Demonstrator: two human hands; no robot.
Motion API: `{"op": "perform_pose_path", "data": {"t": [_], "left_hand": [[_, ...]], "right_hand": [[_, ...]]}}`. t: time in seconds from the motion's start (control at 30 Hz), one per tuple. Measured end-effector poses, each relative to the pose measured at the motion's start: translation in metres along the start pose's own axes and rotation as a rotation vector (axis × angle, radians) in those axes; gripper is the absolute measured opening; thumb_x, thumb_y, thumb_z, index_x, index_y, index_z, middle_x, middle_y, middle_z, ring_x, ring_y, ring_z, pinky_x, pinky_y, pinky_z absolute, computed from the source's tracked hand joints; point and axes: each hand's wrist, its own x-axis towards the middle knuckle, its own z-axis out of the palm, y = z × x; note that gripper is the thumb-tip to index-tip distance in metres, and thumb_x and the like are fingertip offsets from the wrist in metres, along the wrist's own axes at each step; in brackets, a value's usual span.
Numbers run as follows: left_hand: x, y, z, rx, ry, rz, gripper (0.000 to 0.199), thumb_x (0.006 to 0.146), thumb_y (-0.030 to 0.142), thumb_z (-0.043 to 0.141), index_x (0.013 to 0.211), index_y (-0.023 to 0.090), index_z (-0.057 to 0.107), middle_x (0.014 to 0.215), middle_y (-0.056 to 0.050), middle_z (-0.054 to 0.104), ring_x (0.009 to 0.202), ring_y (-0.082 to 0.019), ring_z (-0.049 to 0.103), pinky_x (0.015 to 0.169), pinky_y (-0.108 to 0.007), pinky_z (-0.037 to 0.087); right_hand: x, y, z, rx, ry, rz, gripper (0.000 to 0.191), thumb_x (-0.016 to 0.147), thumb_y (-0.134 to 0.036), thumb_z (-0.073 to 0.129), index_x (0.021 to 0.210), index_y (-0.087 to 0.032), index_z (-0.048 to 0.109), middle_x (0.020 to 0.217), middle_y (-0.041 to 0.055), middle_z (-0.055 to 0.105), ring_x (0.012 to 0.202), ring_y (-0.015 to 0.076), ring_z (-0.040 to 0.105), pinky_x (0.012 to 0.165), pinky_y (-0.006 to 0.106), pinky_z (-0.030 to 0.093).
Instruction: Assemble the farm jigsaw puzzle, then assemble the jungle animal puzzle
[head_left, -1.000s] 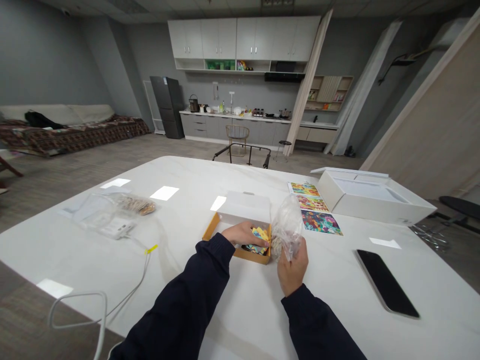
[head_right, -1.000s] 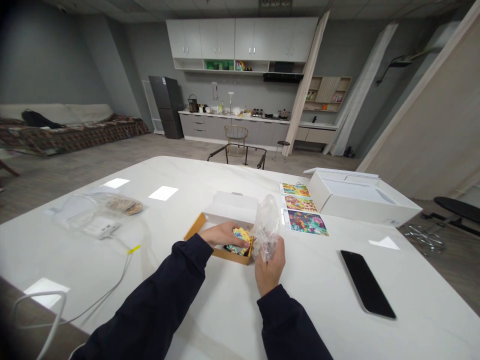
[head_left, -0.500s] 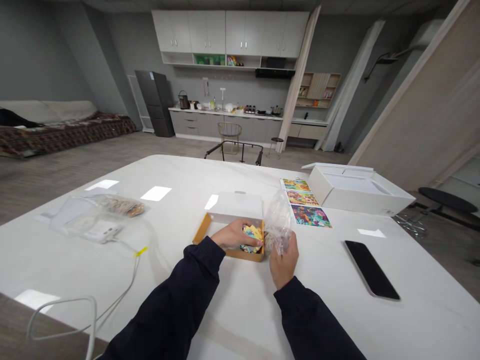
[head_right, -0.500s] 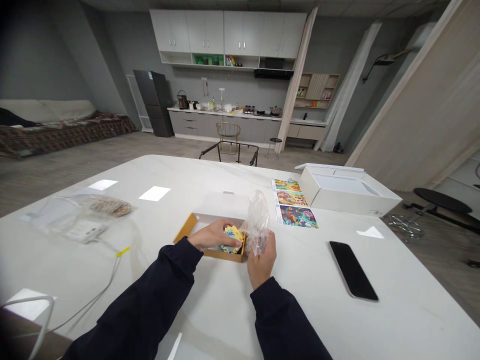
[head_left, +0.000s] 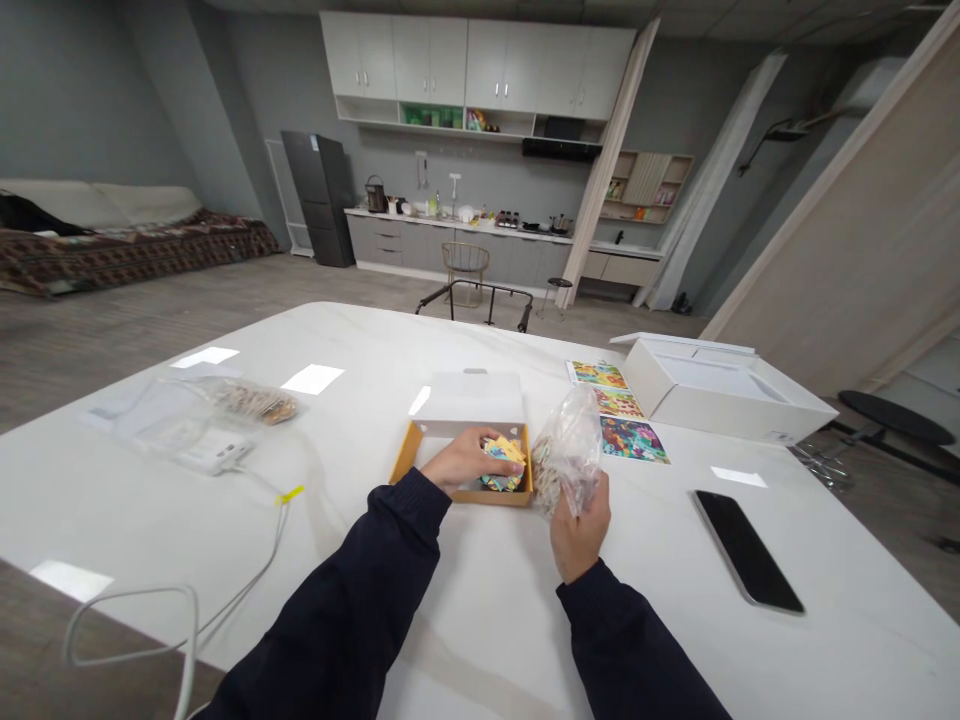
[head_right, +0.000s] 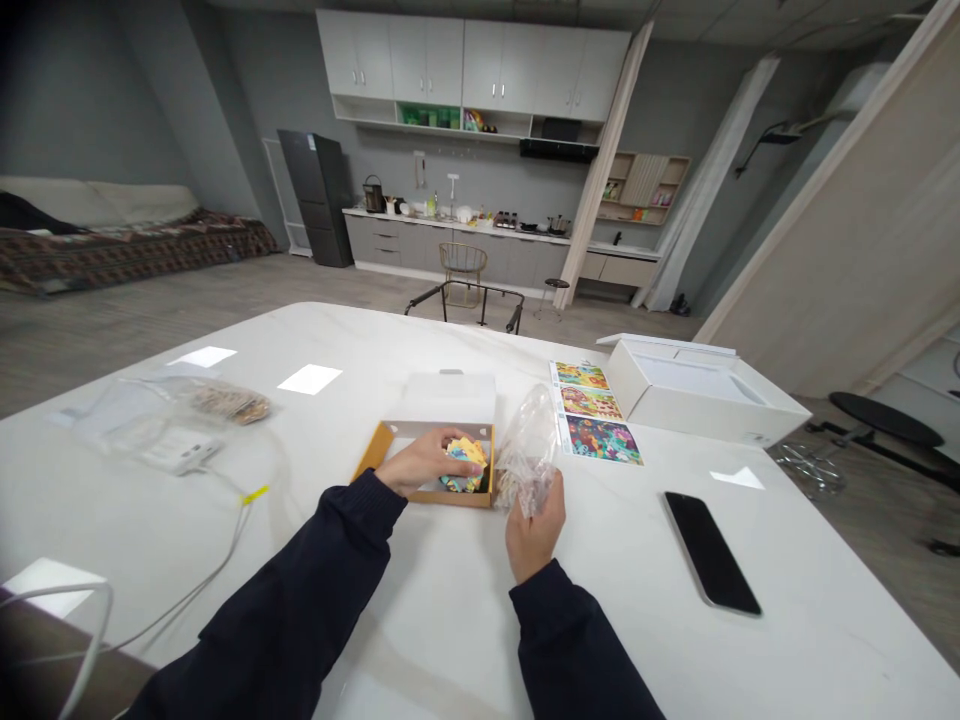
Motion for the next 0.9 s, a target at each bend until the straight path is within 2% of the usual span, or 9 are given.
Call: {"op": "perform_pose_path", "data": {"t": [0.27,0.43,0.53,0.73,0.9], "left_hand": [[0.006,-0.014,0.005,-0.091,0.051,-0.063,0.063,0.042,0.017,0.101,0.095,0.011,0.068,0.082,-0.006,0.075,0.066,-0.014,0.070,0.064,-0.025,0.058],[0.006,-0.014,0.004,-0.077,0.009,-0.021,0.065,0.045,0.020,0.101,0.102,0.012,0.071,0.085,-0.006,0.076,0.071,-0.015,0.071,0.068,-0.025,0.058],[0.007,-0.014,0.005,-0.045,0.003,-0.009,0.065,0.045,0.020,0.100,0.103,0.012,0.071,0.087,-0.006,0.076,0.074,-0.016,0.071,0.070,-0.026,0.058],[0.011,-0.019,0.008,0.015,0.109,0.034,0.058,0.051,0.018,0.096,0.103,0.011,0.070,0.091,-0.008,0.076,0.077,-0.017,0.071,0.070,-0.027,0.057],[0.013,-0.020,0.010,0.044,0.218,0.033,0.055,0.052,0.017,0.093,0.101,0.011,0.069,0.089,-0.007,0.074,0.071,-0.016,0.069,0.064,-0.025,0.055]], "right_hand": [[0.000,-0.001,-0.001,0.016,-0.035,-0.002,0.019,0.090,-0.027,0.058,0.108,-0.020,0.058,0.098,0.0045,0.065,0.092,0.0227,0.064,0.084,0.036,0.050],[0.003,-0.007,-0.001,-0.015,-0.095,-0.039,0.018,0.091,-0.027,0.058,0.108,-0.021,0.059,0.097,0.0033,0.063,0.091,0.0217,0.062,0.082,0.035,0.049],[0.004,-0.011,0.000,-0.035,-0.138,-0.003,0.019,0.092,-0.032,0.061,0.107,-0.021,0.061,0.097,0.0034,0.065,0.090,0.0222,0.062,0.081,0.035,0.049],[0.001,-0.012,0.002,-0.096,-0.199,0.049,0.030,0.083,-0.037,0.074,0.105,-0.021,0.062,0.093,0.0028,0.067,0.085,0.0226,0.063,0.077,0.035,0.050],[-0.001,-0.013,0.004,-0.130,-0.242,0.022,0.021,0.082,-0.028,0.069,0.100,-0.021,0.060,0.091,0.0025,0.065,0.085,0.0225,0.062,0.076,0.034,0.050]]}}
